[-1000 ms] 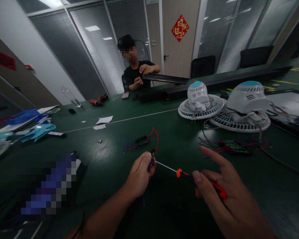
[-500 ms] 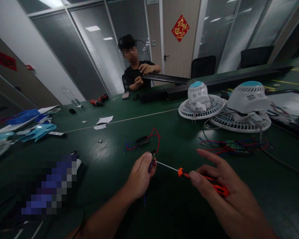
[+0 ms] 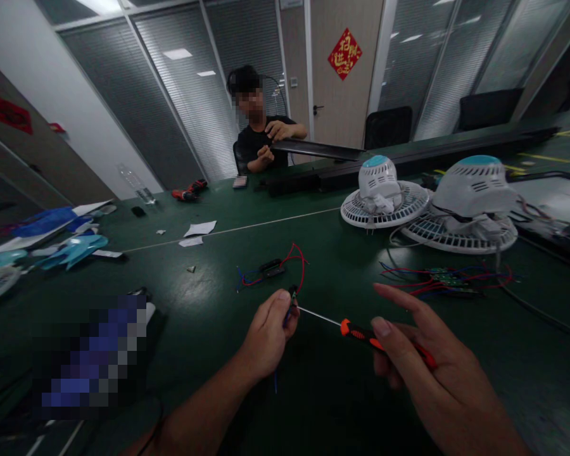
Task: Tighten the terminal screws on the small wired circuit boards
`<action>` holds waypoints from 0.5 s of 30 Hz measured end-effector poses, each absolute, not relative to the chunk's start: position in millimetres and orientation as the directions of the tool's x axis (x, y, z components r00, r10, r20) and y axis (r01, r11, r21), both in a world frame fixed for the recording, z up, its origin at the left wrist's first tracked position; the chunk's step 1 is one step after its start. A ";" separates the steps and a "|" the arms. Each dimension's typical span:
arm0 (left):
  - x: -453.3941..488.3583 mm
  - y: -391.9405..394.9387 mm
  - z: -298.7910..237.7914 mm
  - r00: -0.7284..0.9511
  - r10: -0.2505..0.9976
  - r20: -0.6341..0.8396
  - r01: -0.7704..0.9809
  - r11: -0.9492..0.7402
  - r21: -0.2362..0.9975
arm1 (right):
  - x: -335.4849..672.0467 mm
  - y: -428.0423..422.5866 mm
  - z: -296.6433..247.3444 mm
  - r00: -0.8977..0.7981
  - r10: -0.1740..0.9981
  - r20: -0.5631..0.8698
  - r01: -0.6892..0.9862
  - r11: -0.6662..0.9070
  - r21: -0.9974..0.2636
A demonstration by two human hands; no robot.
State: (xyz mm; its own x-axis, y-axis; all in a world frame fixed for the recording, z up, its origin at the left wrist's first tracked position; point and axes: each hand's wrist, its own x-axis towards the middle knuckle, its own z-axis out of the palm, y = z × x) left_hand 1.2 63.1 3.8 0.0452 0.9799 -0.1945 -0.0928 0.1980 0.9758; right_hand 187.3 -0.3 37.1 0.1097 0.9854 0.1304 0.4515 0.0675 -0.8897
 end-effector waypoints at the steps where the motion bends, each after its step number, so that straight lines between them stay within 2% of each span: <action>1: 0.8 63.3 2.6 0.049 0.980 -0.192 -0.097 0.196 0.976 | 186.6 -0.3 37.0 0.103 0.983 0.152 0.464 0.088 -0.882; 11: 0.6 64.0 1.4 0.071 0.979 -0.191 -0.103 0.197 0.975 | 185.9 -4.3 35.0 0.096 0.978 0.182 0.478 0.115 -0.871; 15: 0.6 62.8 6.5 0.102 0.978 -0.184 -0.093 0.194 0.977 | 185.9 -3.6 36.0 0.078 0.968 0.241 0.550 0.160 -0.820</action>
State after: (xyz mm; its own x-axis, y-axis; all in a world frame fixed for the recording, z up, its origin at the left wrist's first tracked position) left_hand 0.6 62.8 6.5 0.1020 0.9775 -0.1845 -0.0932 0.1940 0.9766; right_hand 185.9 -3.6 36.0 0.0779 0.9675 0.2405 0.5498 0.1596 -0.8199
